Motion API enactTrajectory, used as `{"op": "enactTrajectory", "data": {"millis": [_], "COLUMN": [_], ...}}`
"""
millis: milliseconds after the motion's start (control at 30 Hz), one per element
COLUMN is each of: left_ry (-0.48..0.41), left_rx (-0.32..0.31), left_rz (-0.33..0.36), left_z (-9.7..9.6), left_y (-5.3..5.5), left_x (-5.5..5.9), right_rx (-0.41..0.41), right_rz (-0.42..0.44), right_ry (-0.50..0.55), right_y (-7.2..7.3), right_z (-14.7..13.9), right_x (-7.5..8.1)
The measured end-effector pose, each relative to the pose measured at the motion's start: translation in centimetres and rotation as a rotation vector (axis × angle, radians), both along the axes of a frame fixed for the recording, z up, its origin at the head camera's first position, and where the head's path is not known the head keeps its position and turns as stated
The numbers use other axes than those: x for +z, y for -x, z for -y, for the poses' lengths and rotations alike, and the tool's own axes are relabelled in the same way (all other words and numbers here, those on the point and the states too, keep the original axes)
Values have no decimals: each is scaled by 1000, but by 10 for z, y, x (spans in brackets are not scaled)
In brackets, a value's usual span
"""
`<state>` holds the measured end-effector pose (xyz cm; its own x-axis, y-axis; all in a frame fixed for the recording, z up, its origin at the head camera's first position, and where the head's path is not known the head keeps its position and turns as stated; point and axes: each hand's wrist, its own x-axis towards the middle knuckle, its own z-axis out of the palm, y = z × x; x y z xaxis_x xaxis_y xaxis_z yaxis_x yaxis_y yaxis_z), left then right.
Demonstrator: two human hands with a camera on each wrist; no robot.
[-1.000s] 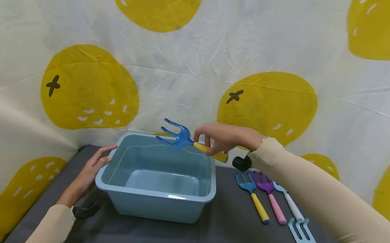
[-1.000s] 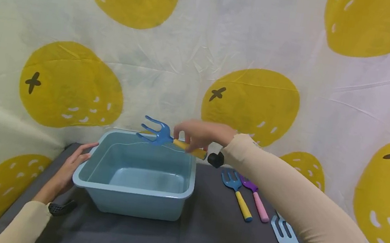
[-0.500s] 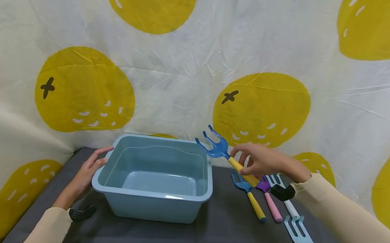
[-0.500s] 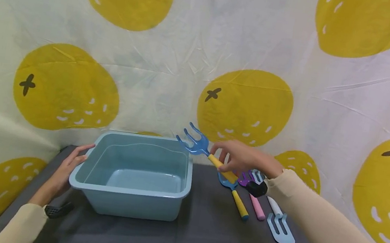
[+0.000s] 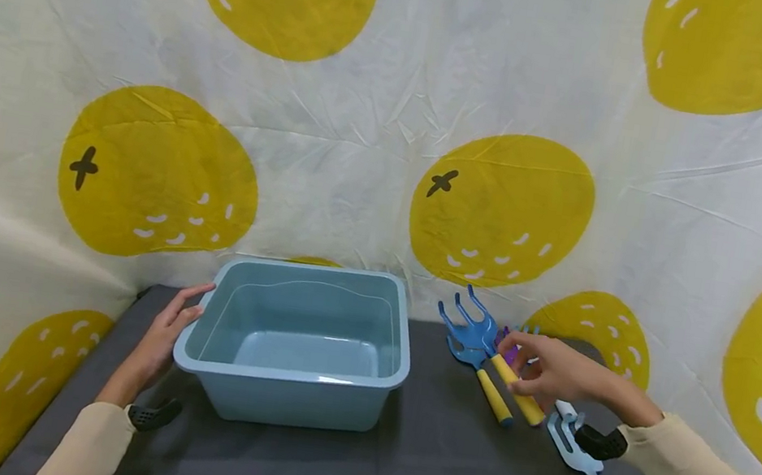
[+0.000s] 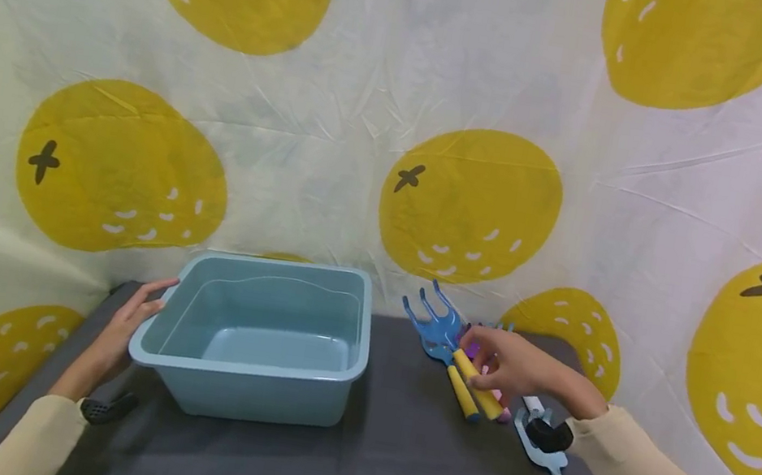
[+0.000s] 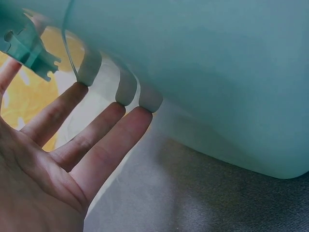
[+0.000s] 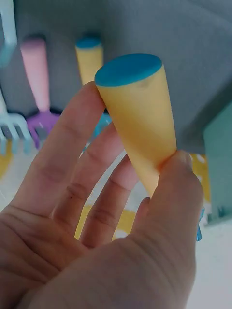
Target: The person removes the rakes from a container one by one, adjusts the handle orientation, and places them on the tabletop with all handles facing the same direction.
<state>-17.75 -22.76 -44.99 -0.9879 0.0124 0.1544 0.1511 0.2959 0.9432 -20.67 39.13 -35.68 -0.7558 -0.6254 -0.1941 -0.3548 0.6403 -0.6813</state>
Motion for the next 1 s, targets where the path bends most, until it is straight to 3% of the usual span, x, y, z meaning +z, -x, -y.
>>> {"op": "enactTrajectory", "data": {"millis": [567,1000], "left_ry": [10,7], "left_rx": [-4,-19], "left_rz": [8,18], "left_z": [1,3], "left_y": [-1,2], "left_x": [0,1], "right_rx": [-104,-215], "right_rz": [262,430], "right_ry": [201,224], "right_y": [-49,-82], "right_z": [-65,-92], "right_x": [-81,-111]}}
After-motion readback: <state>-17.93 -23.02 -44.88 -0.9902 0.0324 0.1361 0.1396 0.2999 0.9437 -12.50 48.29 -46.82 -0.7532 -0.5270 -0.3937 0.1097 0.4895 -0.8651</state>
